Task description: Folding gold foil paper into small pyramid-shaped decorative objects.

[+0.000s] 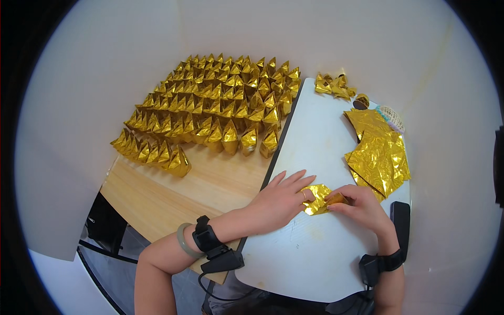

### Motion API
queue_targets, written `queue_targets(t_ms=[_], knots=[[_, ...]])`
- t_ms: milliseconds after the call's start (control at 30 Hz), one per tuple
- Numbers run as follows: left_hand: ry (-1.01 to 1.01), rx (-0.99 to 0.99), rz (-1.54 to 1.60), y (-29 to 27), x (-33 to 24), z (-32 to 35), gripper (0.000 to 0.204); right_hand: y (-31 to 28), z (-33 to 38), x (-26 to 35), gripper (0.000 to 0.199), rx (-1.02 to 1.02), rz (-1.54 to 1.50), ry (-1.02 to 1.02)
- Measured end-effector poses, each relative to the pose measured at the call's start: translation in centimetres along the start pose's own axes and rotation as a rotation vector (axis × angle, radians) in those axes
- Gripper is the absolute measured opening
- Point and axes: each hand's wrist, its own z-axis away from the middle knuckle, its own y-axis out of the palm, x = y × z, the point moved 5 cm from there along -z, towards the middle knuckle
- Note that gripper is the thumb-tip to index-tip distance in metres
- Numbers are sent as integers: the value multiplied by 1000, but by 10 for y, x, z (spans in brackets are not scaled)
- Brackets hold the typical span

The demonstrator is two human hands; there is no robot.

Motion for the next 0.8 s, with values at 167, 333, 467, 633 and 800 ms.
queue_targets(t_ms=[167, 333, 467, 633, 800], knots=[[16, 87, -100, 6, -1, 1, 32, 7, -5, 0, 39, -239, 185, -188], [72, 65, -218, 8, -3, 3, 51, 10, -1, 4, 47, -319, 287, -220], [79, 42, -225, 8, -4, 3, 49, 8, 6, 16, 49, -341, 357, -5], [69, 69, -255, 7, -5, 3, 49, 4, 7, 13, 45, -314, 396, 153], [61, 51, -226, 6, -5, 3, 51, 8, 0, -2, 33, -226, 225, 76]])
